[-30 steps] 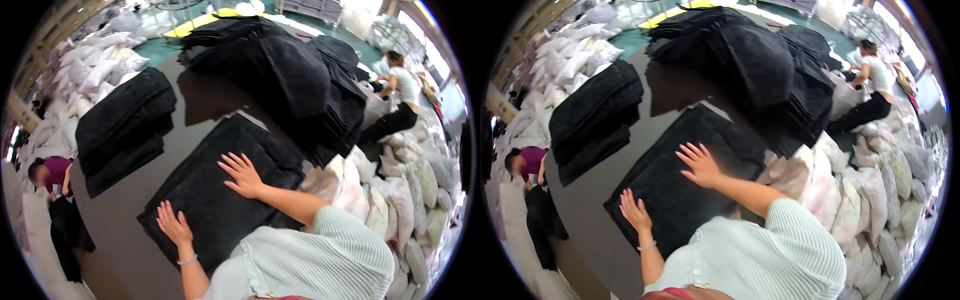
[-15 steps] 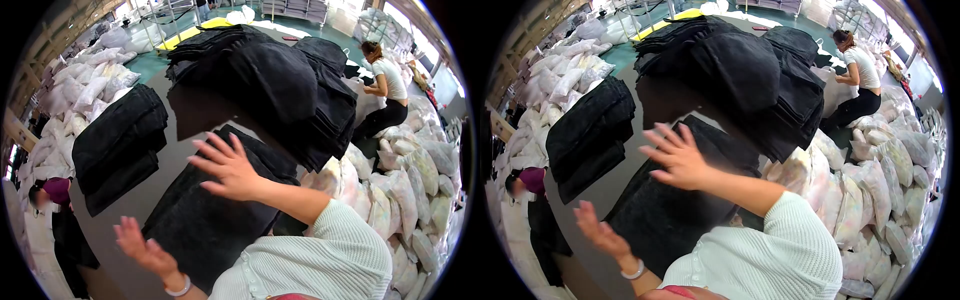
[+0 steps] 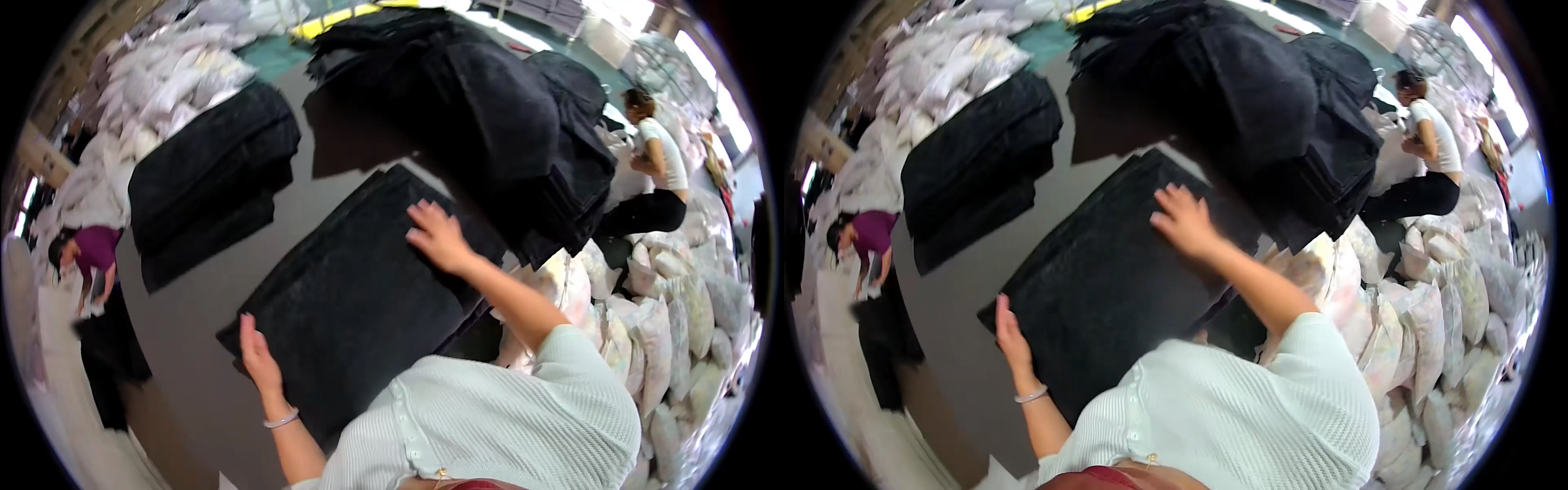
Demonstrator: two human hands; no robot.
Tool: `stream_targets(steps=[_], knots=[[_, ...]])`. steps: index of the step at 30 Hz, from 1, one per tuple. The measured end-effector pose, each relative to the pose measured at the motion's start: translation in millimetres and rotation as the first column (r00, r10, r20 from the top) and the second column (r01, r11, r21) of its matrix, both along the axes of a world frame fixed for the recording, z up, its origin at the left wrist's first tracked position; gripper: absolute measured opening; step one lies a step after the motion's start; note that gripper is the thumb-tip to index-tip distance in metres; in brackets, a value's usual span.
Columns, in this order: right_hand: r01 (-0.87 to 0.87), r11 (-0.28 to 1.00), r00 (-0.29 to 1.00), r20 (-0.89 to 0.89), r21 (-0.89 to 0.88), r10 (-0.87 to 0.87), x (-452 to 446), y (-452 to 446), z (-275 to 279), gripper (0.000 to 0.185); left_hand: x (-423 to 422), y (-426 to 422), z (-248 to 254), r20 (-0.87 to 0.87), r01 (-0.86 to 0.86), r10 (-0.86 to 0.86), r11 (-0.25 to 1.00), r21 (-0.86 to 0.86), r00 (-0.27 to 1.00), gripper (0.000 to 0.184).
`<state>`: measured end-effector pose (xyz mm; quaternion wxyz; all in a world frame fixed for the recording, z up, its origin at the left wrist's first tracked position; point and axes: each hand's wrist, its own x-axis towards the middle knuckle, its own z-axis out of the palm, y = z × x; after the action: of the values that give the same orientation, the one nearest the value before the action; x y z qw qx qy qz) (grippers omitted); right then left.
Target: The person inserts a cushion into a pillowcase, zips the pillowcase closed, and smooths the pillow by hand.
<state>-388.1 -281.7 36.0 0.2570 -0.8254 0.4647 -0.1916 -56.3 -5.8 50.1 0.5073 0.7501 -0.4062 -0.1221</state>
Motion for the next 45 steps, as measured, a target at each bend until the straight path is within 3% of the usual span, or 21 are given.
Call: stream_targets(steps=[1, 5, 6, 8, 10, 14, 18, 22, 23, 25, 27, 28, 29, 30, 31, 36, 38, 40, 42, 44, 45], knots=[[0.034, 0.999, 0.995, 0.094, 0.010, -0.035, -5, -1, 34, 0.056, -5, 10, 42, 0.161, -0.051, 0.049, 0.999, 0.007, 0.986, 0.042], [0.109, 0.807, 0.962, 0.267, -0.580, 0.062, -34, 26, 143, 0.054, -43, 53, 130, 0.394, -0.252, 0.377, 0.908, -0.334, 0.838, 0.054], [0.098, 0.814, 0.962, 0.264, -0.573, 0.070, -34, 33, 132, 0.054, -62, 53, 135, 0.377, -0.309, 0.476, 0.851, -0.424, 0.794, 0.057], [0.043, 0.811, 0.986, 0.156, -0.583, 0.060, -33, 54, 82, 0.061, -68, 56, 54, 0.379, -0.144, 0.308, 0.904, -0.403, 0.873, 0.061], [-0.068, 0.984, 0.995, 0.065, -0.165, 0.079, -37, 88, -33, 0.066, -83, 87, -68, 0.549, -0.193, 0.038, 0.954, 0.228, 0.835, 0.062], [-0.063, 0.978, 0.983, 0.158, -0.200, 0.095, -30, 76, -30, 0.068, -81, 74, -47, 0.440, -0.197, 0.134, 0.975, 0.100, 0.888, 0.058], [-0.134, 0.978, 0.985, 0.083, -0.158, 0.148, -37, 61, -11, 0.058, -67, 87, -27, 0.373, -0.125, 0.072, 0.985, 0.120, 0.925, 0.053], [0.095, 0.981, 0.867, 0.498, -0.169, 0.002, -57, 34, 64, 0.047, -42, 120, 46, 0.236, -0.565, 0.610, 0.791, -0.233, 0.756, 0.052], [0.140, 0.961, 0.867, 0.498, -0.240, -0.002, -61, 32, 85, 0.049, -41, 123, 74, 0.164, -0.605, 0.670, 0.731, -0.315, 0.724, 0.054], [0.201, 0.901, 0.880, 0.475, -0.385, 0.007, -61, 40, 108, 0.052, -51, 134, 86, 0.081, -0.660, 0.737, 0.644, -0.385, 0.671, 0.056], [0.153, 0.851, 0.897, 0.433, -0.502, 0.094, -51, 55, 99, 0.051, -66, 127, 79, 0.264, -0.466, 0.641, 0.730, -0.500, 0.721, 0.060], [0.098, 0.954, 0.810, 0.580, -0.284, 0.090, -35, 59, 66, 0.051, -76, 115, 41, 0.216, -0.335, 0.485, 0.804, -0.492, 0.847, 0.063], [-0.073, 0.884, 0.996, 0.013, -0.461, 0.089, -40, 53, 18, 0.054, -87, 119, 14, 0.665, -0.299, 0.083, 0.929, 0.218, 0.742, 0.065], [-0.029, 0.992, 0.995, 0.090, -0.121, 0.040, -31, 63, -33, 0.060, -102, 103, -38, 0.354, -0.151, 0.064, 0.963, 0.223, 0.933, 0.058], [-0.066, 0.959, 0.975, 0.185, -0.275, 0.120, -25, 71, -37, 0.066, -107, 105, -65, 0.437, -0.222, 0.167, 0.972, 0.076, 0.884, 0.058], [-0.097, 0.963, 0.979, 0.150, -0.252, 0.138, -30, 67, -15, 0.063, -84, 108, -61, 0.324, -0.197, 0.202, 0.979, -0.048, 0.924, 0.064], [-0.083, 0.974, 0.975, 0.187, -0.209, 0.123, -44, 57, -18, 0.064, -90, 107, -60, 0.299, -0.287, 0.280, 0.958, -0.018, 0.912, 0.065], [0.108, 0.962, 0.968, 0.246, -0.251, -0.045, -58, 57, -24, 0.055, -87, 121, -59, 0.268, -0.426, 0.379, 0.893, 0.146, 0.886, 0.063], [0.251, 0.968, 0.954, 0.174, -0.018, -0.244, -84, 64, -30, 0.048, -76, 139, -65, 0.313, -0.513, 0.422, 0.796, 0.322, 0.851, 0.065], [0.317, 0.947, 0.921, 0.225, 0.044, -0.319, -100, 78, -40, 0.050, -94, 129, -6, -0.286, -0.331, 0.426, 0.886, 0.325, 0.859, 0.066], [0.363, 0.929, 0.903, 0.222, 0.067, -0.369, -108, 82, -45, 0.054, -82, 135, -20, -0.538, -0.263, 0.306, 0.952, 0.157, 0.786, 0.065]])
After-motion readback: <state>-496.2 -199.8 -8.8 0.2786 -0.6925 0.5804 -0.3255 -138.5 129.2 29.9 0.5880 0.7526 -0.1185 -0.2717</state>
